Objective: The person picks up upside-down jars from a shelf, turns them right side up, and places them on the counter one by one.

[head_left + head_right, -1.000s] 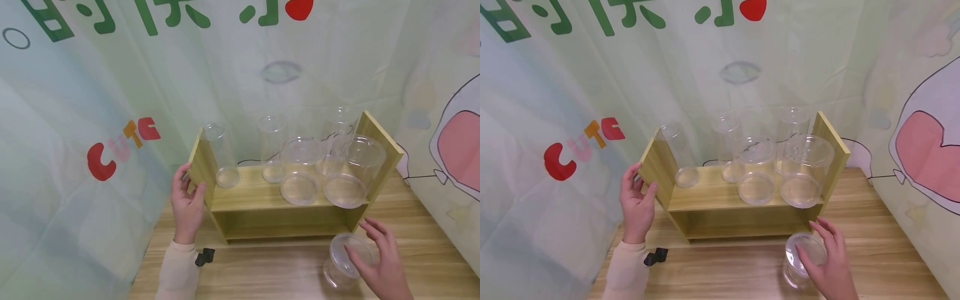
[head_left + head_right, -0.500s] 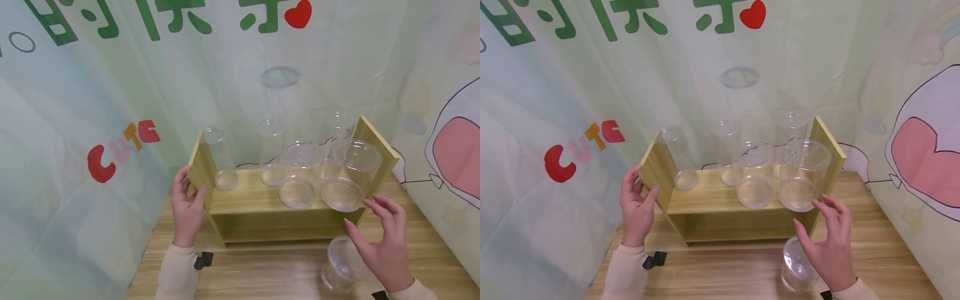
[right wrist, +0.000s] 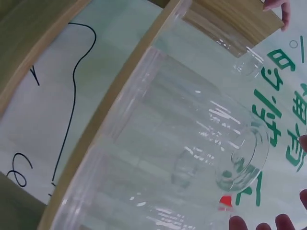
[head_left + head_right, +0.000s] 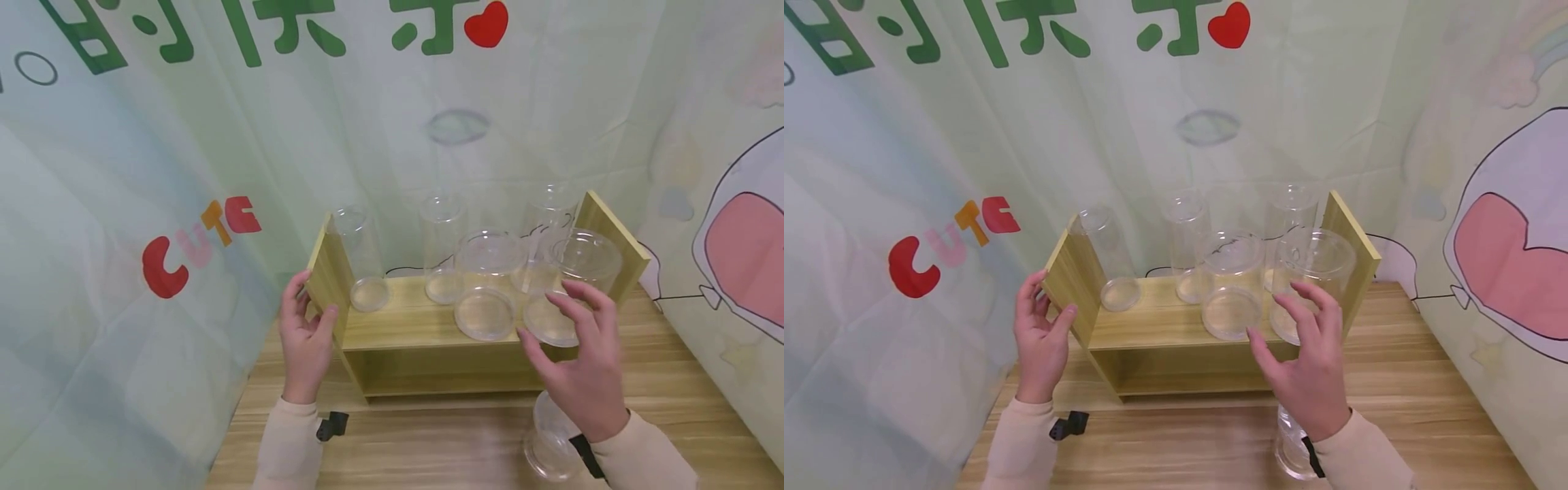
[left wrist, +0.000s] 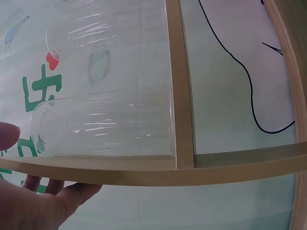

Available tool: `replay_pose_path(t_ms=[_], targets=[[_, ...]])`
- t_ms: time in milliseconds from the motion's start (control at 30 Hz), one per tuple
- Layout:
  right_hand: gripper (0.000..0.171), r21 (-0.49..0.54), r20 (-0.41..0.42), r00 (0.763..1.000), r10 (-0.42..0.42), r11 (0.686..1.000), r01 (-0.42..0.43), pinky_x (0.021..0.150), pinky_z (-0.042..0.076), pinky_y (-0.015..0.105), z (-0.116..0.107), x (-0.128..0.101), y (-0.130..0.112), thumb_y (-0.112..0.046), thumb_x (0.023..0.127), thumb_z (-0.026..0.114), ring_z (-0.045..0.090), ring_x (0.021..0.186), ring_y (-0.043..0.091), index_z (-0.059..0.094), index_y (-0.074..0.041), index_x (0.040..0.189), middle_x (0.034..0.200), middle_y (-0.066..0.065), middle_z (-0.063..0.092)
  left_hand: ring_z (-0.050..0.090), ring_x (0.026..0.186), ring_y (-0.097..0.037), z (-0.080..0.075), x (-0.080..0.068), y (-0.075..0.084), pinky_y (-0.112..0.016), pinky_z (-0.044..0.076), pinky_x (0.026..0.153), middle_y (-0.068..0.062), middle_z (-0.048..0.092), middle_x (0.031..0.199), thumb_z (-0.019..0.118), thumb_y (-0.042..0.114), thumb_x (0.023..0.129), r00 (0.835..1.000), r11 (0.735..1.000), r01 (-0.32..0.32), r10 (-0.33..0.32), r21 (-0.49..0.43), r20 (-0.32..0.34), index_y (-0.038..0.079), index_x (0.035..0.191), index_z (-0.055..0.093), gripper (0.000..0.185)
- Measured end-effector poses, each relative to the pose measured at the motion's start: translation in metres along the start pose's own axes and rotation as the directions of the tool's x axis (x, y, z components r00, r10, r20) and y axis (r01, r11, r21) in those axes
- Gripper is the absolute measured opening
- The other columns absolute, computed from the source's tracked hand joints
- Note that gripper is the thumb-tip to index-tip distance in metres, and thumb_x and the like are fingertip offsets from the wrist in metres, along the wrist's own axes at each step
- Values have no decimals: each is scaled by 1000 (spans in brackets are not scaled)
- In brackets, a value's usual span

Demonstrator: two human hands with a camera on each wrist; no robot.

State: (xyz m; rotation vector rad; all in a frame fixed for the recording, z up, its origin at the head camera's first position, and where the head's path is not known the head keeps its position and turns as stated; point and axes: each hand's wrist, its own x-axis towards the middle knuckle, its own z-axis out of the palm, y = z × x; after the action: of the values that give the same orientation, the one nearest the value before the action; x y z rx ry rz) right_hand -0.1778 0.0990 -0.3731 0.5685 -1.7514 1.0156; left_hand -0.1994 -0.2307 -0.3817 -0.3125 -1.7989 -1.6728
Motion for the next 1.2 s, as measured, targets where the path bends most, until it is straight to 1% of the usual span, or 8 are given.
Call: replay_pose_path(t_ms=[100, 233, 300, 500, 600, 700, 833, 1200], targets=[[58, -9, 28, 999, -19, 1000, 19, 100, 36, 26, 11, 4, 1, -47, 91, 66, 48, 115, 43, 63, 8, 112, 124, 33, 50, 46, 121, -35, 0, 0, 0, -27, 50, 88, -12, 41, 140, 53, -15, 90, 1000, 1000, 0, 0, -5, 0, 1, 141, 39, 55], [55, -28, 76, 997, -30, 999, 32, 94, 37, 35, 21, 8, 5, -45, 92, 65, 45, 121, 44, 63, 4, 116, 130, 29, 49, 46, 121, -36, 1, 1, -1, -28, 50, 87, -12, 41, 140, 53, -15, 90, 1000, 1000, -8, 8, -12, 6, 1, 141, 39, 56], [55, -29, 93, 995, -26, 999, 29, 89, 39, 37, 24, 10, 7, -45, 92, 65, 44, 123, 44, 63, 3, 117, 133, 28, 49, 46, 121, -36, 1, 2, -2, -28, 50, 87, -13, 41, 140, 53, -16, 90, 1000, 1000, -14, 14, -7, 10, 2, 141, 39, 56], [54, -17, 136, 990, -32, 999, 35, 86, 41, 39, 33, 13, 9, -43, 91, 67, 41, 127, 44, 64, 3, 119, 140, 26, 46, 46, 122, -34, -1, 1, -1, -27, 51, 85, -12, 41, 141, 53, -16, 90, 1000, 1000, -8, 8, 15, 13, 3, 142, 40, 57], [51, -13, 157, 987, -23, 1000, 25, 86, 41, 43, 36, 15, 9, -34, 86, 72, 39, 130, 44, 63, 2, 121, 144, 24, 44, 46, 121, -33, -1, 0, -1, -27, 51, 85, -12, 41, 141, 53, -16, 90, 1000, 1000, -3, 3, 24, 11, 4, 142, 40, 57], [52, -7, 167, 986, -23, 1000, 24, 97, 39, 50, 40, 17, 9, -20, 78, 80, 37, 133, 44, 62, 1, 122, 145, 23, 43, 47, 121, -32, -1, 0, -1, -26, 51, 84, -12, 42, 140, 54, -16, 90, 1000, 999, -8, 8, 35, 10, 5, 143, 40, 58], [60, -24, 170, 985, -40, 999, 45, 112, 26, 56, 47, 19, 9, -7, 68, 84, 34, 135, 46, 61, 3, 123, 146, 25, 41, 47, 120, -32, -2, 0, -3, -25, 51, 84, -14, 43, 139, 54, -15, 91, 1000, 999, -24, 23, 49, 13, 5, 143, 39, 58], [76, -128, 216, 975, -57, 988, 86, 112, 21, 62, 60, 15, 13, -4, 65, 89, 21, 141, 50, 53, 5, 130, 152, 27, 33, 46, 125, -30, -3, -1, -5, -27, 50, 87, -11, 43, 141, 56, -17, 89, 999, 995, -20, 17, 96, 29, 8, 144, 38, 63]])
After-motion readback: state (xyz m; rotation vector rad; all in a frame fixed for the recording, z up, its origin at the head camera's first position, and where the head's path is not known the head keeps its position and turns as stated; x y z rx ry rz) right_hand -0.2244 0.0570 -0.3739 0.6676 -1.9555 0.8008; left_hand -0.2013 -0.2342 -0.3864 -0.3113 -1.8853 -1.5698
